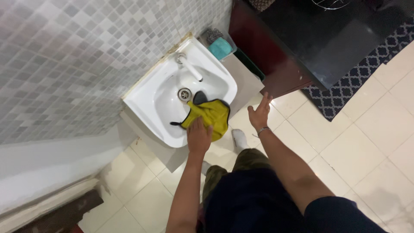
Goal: The person wipes the inner basin and the outer surfaces of a white ceramic sink using a yellow cloth.
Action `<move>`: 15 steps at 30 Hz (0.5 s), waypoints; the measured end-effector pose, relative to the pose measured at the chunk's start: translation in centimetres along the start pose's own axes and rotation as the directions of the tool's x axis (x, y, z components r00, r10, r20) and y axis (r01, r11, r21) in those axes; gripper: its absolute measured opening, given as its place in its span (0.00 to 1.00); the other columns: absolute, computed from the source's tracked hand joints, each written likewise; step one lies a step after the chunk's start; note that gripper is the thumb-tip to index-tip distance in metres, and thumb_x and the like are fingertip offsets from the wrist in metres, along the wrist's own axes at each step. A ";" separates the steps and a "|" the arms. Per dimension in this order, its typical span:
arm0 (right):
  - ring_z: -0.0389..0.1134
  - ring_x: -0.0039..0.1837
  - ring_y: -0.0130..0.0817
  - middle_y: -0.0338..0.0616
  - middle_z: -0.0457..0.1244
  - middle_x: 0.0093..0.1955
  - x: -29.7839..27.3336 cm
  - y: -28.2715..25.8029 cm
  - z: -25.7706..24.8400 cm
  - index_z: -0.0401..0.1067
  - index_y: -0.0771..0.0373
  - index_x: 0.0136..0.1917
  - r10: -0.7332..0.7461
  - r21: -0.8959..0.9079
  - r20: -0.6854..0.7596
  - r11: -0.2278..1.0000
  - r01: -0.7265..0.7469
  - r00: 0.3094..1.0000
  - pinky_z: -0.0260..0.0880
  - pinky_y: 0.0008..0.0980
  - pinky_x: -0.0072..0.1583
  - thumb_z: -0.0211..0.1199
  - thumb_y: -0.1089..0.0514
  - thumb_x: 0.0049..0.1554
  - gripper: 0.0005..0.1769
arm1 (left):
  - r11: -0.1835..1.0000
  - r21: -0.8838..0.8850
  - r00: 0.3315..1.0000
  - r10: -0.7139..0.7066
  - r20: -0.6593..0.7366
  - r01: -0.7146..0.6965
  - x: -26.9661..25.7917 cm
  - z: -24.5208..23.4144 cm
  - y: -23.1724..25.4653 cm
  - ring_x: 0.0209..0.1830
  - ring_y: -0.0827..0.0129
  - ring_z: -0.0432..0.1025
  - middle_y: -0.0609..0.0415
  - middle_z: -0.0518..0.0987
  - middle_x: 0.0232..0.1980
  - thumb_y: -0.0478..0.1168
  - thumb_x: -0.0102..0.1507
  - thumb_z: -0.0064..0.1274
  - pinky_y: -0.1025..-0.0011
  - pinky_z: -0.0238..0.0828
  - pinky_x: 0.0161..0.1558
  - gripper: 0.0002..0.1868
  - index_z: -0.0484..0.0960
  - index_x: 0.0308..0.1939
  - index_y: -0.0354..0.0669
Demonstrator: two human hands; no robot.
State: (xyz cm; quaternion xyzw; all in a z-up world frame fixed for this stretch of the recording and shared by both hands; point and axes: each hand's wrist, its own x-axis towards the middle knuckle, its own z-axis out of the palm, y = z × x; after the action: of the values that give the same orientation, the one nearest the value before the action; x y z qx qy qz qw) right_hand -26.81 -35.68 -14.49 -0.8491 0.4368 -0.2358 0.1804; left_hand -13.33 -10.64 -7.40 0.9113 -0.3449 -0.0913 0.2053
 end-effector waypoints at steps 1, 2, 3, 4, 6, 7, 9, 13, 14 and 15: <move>0.54 0.71 0.70 0.85 0.46 0.75 1.1 0.5 -0.3 0.44 0.74 0.80 -0.062 0.079 0.054 0.995 0.058 0.997 0.56 0.56 0.70 0.70 0.61 0.52 0.52 | 0.999 -0.042 1.000 0.019 -0.004 -0.019 1.8 1.0 1.0 0.68 0.45 0.65 0.38 0.71 0.68 0.52 0.68 0.49 0.47 0.56 0.68 0.33 0.67 0.69 0.33; 0.50 0.75 0.69 0.79 0.49 0.76 2.2 0.8 -0.9 0.49 0.72 0.79 -0.128 0.160 0.104 0.981 0.111 0.986 0.52 0.54 0.71 0.67 0.63 0.54 0.46 | 0.996 -0.084 0.999 0.038 -0.010 -0.038 3.4 1.8 2.0 0.66 0.44 0.67 0.36 0.72 0.67 0.52 0.67 0.50 0.49 0.59 0.66 0.33 0.67 0.69 0.32; 0.50 0.75 0.69 0.79 0.49 0.76 3.2 0.6 -1.4 0.49 0.72 0.79 -0.150 0.168 0.112 0.977 0.130 0.982 0.52 0.54 0.71 0.67 0.63 0.54 0.46 | 0.996 -0.084 1.000 0.018 -0.024 -0.020 5.0 2.6 3.1 0.66 0.44 0.67 0.36 0.72 0.67 0.52 0.67 0.50 0.49 0.59 0.66 0.33 0.67 0.69 0.32; 0.56 0.75 0.61 0.68 0.55 0.75 3.9 -0.1 -2.0 0.55 0.66 0.77 -0.085 0.224 0.247 0.974 0.028 0.965 0.56 0.51 0.73 0.63 0.63 0.57 0.38 | 0.990 -0.134 0.999 0.034 -0.033 -0.038 6.6 3.3 4.3 0.65 0.43 0.68 0.36 0.73 0.67 0.50 0.68 0.49 0.49 0.61 0.65 0.31 0.68 0.68 0.32; 0.61 0.75 0.53 0.56 0.61 0.73 4.2 -2.0 -3.7 0.61 0.60 0.75 -0.041 0.262 0.400 0.963 -0.071 0.915 0.60 0.47 0.75 0.59 0.63 0.60 0.31 | 0.982 -0.187 0.999 0.030 -0.044 -0.038 8.1 4.7 6.4 0.63 0.43 0.69 0.36 0.74 0.67 0.49 0.68 0.48 0.50 0.63 0.64 0.29 0.69 0.68 0.33; 0.63 0.74 0.49 0.49 0.64 0.71 4.6 -3.1 -4.4 0.64 0.58 0.73 -0.102 0.276 0.391 0.961 -0.011 0.915 0.62 0.45 0.75 0.59 0.63 0.61 0.26 | 0.979 -0.200 0.996 0.027 -0.080 -0.043 9.0 5.2 7.3 0.63 0.42 0.70 0.36 0.74 0.66 0.48 0.68 0.49 0.50 0.63 0.63 0.29 0.69 0.68 0.34; 0.65 0.73 0.45 0.42 0.66 0.70 5.6 -5.0 -5.7 0.67 0.57 0.70 -0.172 0.292 0.388 0.955 0.056 0.905 0.64 0.43 0.75 0.58 0.62 0.63 0.22 | 0.976 -0.213 0.993 0.011 -0.119 -0.036 9.5 5.3 7.9 0.62 0.42 0.70 0.36 0.74 0.66 0.47 0.68 0.49 0.50 0.64 0.62 0.28 0.69 0.68 0.35; 0.54 0.78 0.52 0.52 0.57 0.75 7.2 -8.6 -7.0 0.63 0.60 0.70 -0.570 0.258 0.387 0.821 0.509 0.725 0.54 0.52 0.73 0.59 0.61 0.56 0.28 | 0.977 -0.208 0.993 -0.058 -0.101 0.036 8.2 3.3 7.5 0.59 0.46 0.72 0.41 0.78 0.60 0.43 0.68 0.48 0.51 0.66 0.60 0.22 0.72 0.63 0.38; 0.51 0.79 0.52 0.54 0.56 0.75 7.3 -9.4 -7.0 0.64 0.60 0.70 -0.632 0.200 0.448 0.760 0.618 0.632 0.50 0.56 0.70 0.60 0.58 0.56 0.29 | 0.977 -0.191 0.993 -0.103 -0.061 0.090 7.3 2.5 7.1 0.57 0.47 0.72 0.42 0.78 0.57 0.43 0.67 0.49 0.51 0.66 0.59 0.19 0.74 0.60 0.38; 0.51 0.79 0.52 0.54 0.56 0.75 7.0 -10.2 -7.0 0.64 0.60 0.70 -0.640 0.209 0.448 0.754 0.623 0.624 0.50 0.56 0.70 0.60 0.58 0.56 0.29 | 0.977 -0.188 0.991 -0.114 -0.066 0.100 6.3 1.6 6.7 0.57 0.47 0.72 0.42 0.78 0.57 0.43 0.67 0.49 0.51 0.66 0.59 0.19 0.74 0.60 0.38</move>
State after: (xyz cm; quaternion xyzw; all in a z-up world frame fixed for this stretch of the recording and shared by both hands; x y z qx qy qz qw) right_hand -20.44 -36.57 -1.78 -0.9752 0.0461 -0.0661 0.2059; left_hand -13.08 -19.86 -6.11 0.9085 -0.2775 -0.0987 0.2964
